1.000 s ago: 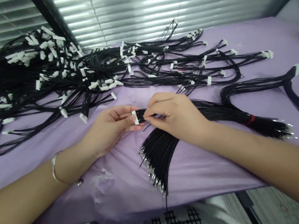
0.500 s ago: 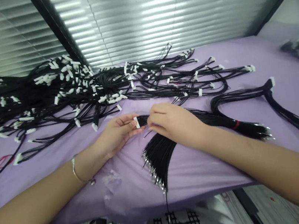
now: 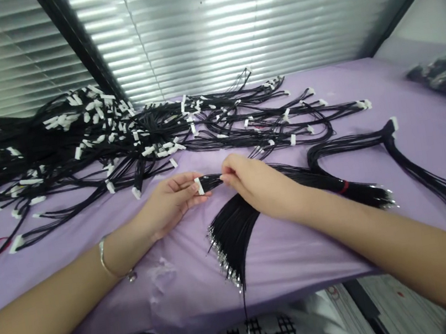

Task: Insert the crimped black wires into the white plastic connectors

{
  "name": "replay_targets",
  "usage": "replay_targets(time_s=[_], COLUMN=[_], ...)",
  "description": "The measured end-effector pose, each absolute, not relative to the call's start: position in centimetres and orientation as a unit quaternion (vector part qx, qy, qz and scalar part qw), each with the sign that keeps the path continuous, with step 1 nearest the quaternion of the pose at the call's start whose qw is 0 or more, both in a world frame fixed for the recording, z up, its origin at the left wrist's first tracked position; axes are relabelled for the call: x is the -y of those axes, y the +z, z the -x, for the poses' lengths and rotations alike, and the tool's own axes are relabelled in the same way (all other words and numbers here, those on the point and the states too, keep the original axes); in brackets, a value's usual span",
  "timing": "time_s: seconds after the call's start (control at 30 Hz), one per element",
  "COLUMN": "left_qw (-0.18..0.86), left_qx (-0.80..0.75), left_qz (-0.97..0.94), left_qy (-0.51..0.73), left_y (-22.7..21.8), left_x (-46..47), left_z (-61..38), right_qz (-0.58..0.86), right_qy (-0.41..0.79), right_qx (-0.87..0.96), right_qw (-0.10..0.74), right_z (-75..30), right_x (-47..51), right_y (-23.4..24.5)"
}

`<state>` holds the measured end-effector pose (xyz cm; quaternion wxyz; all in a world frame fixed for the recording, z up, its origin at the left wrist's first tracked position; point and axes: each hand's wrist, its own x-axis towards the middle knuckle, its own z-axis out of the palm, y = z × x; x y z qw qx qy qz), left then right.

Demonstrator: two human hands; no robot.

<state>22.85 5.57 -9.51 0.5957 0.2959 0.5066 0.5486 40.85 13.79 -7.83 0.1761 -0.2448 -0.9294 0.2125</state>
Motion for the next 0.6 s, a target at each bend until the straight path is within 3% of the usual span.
replay_targets(time_s=[0.27,0.6], left_qw=[0.592,0.601], left_qx=[-0.506,-0.498], left_qz=[-0.321,-0.312], left_qy=[0.539,0.541], left_y=[-9.4,-9.5], left_x=[-5.5,-5.3], left_z=[-23.0,-22.8], right_qz=[0.181,0.142], right_qy=[0.210,0.348], right_qx=[0.934,0.876], right_qw=[0.225,0.302], right_z=[-40.4,-41.1], right_x=[-14.0,-15.1], right_y=[-8.6,-7.5])
